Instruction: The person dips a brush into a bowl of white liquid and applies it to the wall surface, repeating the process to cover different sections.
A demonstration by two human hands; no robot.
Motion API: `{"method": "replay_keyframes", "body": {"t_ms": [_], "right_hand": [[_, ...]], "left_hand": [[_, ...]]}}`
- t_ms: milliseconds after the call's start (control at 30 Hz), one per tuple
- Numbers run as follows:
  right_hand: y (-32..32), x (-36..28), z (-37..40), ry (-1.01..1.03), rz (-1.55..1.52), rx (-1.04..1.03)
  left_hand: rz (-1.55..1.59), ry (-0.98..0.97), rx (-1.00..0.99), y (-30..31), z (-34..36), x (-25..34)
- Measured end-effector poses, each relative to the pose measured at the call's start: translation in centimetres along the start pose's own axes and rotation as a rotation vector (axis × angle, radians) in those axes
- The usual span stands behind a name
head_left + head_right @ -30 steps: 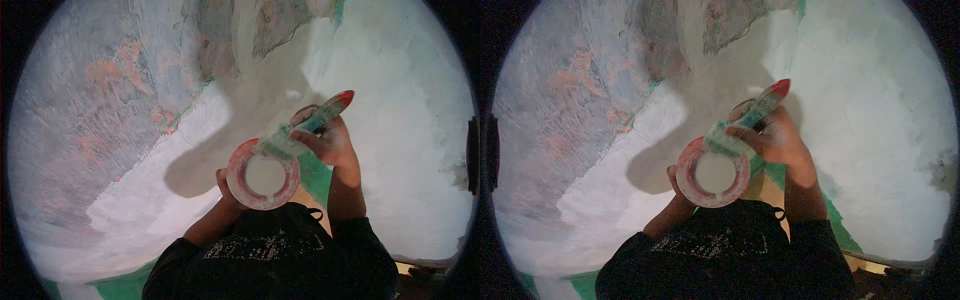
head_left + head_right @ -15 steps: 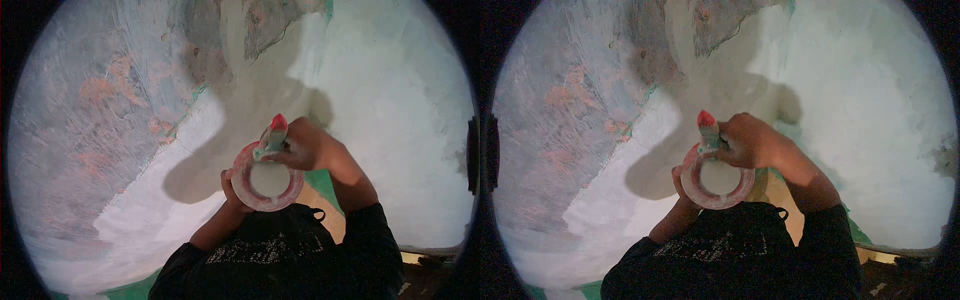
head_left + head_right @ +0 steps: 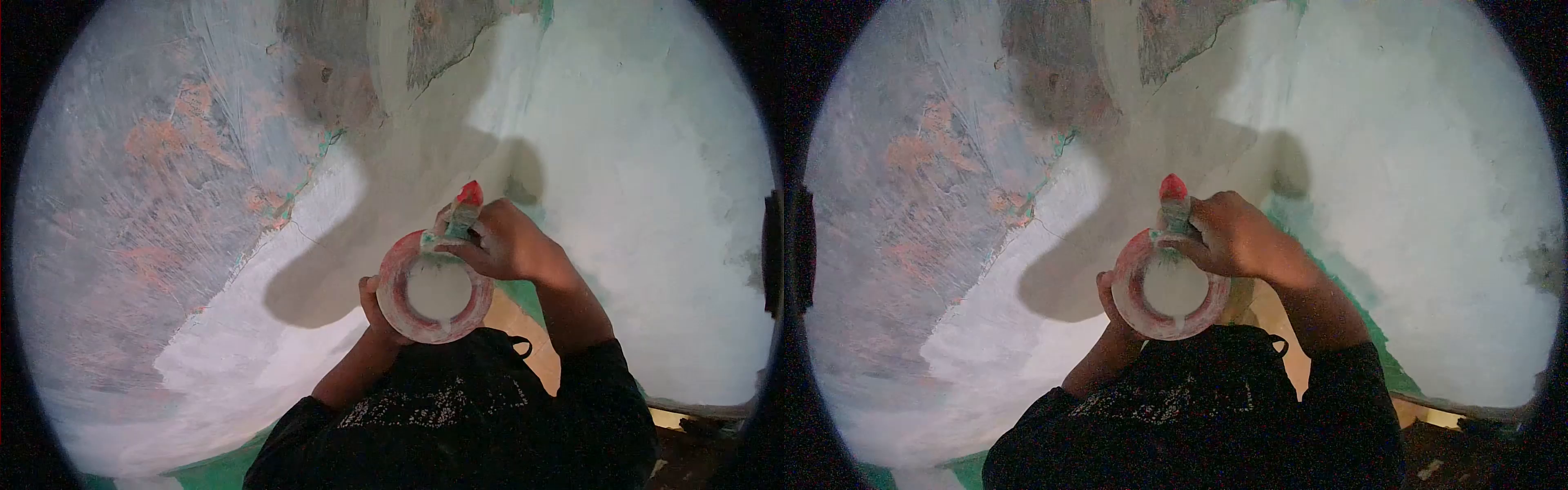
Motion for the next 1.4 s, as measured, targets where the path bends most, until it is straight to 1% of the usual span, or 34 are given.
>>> {"method": "replay_keyframes", "body": {"t_ms": [100, 200, 300, 400, 500, 533, 600, 633, 733, 833, 933, 1000, 1067, 1133, 1233, 1267, 1333, 1400], "right_hand": [[-0.2, 0.7, 1.0, -0.077, 0.075, 0.002], [0.0, 2.4, 1.9, -0.049, 0.172, 0.003], [1.2, 3.1, 3.0, -0.019, -0.43, 0.151], [-0.3, 9.0, 4.4, -0.317, -0.849, 0.233], [-2.8, 10.4, 4.5, -0.36, -1.643, 0.348], [-3.8, 11.1, 4.2, -0.372, -1.751, 0.356], [-6.2, 12.7, 4.0, -0.458, -1.823, 0.422], [-7.3, 13.2, 3.8, -0.502, -1.858, 0.456], [-10.0, 13.2, 2.7, -0.647, -1.949, 0.377], [-8.6, 13.5, 0.0, -0.541, -1.932, 0.417], [-2.2, 13.6, -3.9, -0.374, -1.833, 0.624], [3.8, 11.9, -6.9, -0.025, -1.749, 0.718], [9.3, 9.0, -9.0, 0.207, -1.653, 0.846], [12.9, 4.7, -9.8, 0.341, -1.628, 0.949], [13.1, 4.8, -11.9, 0.228, -1.118, 1.053], [11.7, 6.0, -12.5, 0.3, -0.93, 1.176], [7.9, 10.0, -12.8, 0.211, -0.699, 1.231], [5.3, 10.0, -9.9, 0.266, -0.352, 1.318]], "left_hand": [[0.014, 0.03, -0.044, 1.1, 0.1, -0.8], [0.004, -0.036, -0.088, 0.9, 0.2, -0.6], [-0.017, -0.053, -0.043, 0.8, 0.1, 0.1], [0.07, -0.1, -0.086, -0.4, -0.1, 1.2], [0.123, -0.122, -0.137, 0.0, -0.1, 2.1], [0.149, -0.131, -0.111, 0.9, 0.0, 2.2], [0.198, -0.143, -0.061, 2.8, 0.5, 2.2], [0.195, -0.149, -0.066, 2.8, 0.7, 2.5], [0.197, -0.17, -0.081, 2.4, 1.4, 3.2], [0.055, -0.245, -0.039, 2.7, 2.0, 3.9], [0.068, -0.273, 0.058, 3.4, 2.6, 4.2], [-0.029, -0.32, 0.072, 2.9, 2.7, 4.9], [-0.078, -0.353, 0.066, 2.3, 2.9, 5.3], [-0.069, -0.372, 0.05, 2.1, 3.2, 5.5], [-0.05, -0.401, 0.082, 3.4, 4.1, 5.4], [-0.058, -0.408, 0.104, 3.9, 4.5, 5.5], [-0.118, -0.414, 0.151, 4.2, 4.7, 5.6], [-0.159, -0.429, 0.164, 3.4, 4.7, 5.9]]}}
Point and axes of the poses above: each hand's wrist, its own z-axis away from the middle knuckle, its own y-axis out of the back of the hand, x = y × z, the point moved 7 cm from there along -z, towards the middle knuckle, and after that the axes turned 8 degrees about -y, right-handed, at the moved point
